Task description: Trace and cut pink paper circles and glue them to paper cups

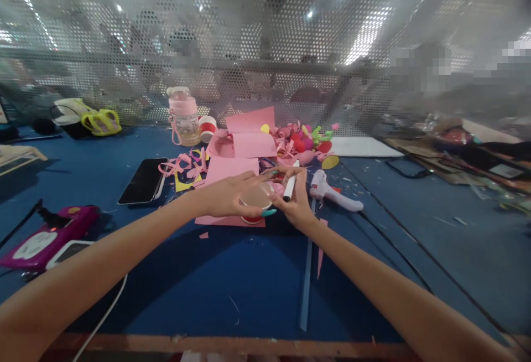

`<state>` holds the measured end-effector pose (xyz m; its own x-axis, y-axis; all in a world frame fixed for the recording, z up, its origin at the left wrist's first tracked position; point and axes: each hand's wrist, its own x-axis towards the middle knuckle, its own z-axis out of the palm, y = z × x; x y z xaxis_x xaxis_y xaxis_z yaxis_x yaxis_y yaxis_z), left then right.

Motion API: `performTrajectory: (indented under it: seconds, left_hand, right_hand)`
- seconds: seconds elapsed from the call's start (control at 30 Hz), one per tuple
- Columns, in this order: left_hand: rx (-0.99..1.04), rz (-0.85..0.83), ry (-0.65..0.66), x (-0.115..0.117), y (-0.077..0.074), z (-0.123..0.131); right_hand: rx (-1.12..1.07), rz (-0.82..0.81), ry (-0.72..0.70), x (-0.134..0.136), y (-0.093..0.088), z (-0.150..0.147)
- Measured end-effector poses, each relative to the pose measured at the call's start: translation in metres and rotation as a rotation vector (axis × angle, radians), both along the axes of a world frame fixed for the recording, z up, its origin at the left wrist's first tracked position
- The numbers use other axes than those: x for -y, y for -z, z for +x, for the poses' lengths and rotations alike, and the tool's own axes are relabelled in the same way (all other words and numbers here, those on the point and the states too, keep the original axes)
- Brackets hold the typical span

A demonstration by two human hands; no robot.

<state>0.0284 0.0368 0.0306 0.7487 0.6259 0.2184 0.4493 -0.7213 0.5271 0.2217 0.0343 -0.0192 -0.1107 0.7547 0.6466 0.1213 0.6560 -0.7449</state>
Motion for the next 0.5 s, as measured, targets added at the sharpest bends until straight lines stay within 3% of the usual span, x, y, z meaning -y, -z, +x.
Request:
performTrajectory:
  seconds: [0.33, 0.5]
  left_hand:
    - [0.127, -0.006, 0.075, 0.0000, 0.0090, 0.0033]
    - [0.164, -0.015, 0.077, 0.0013, 0.0082, 0.0033]
  right_hand:
    - [-0.027, 0.031, -0.025, 0.0003, -0.0015, 0.0002]
    - [-0.194, 0.058, 0.026, -0.0055, -0.0057, 0.0050]
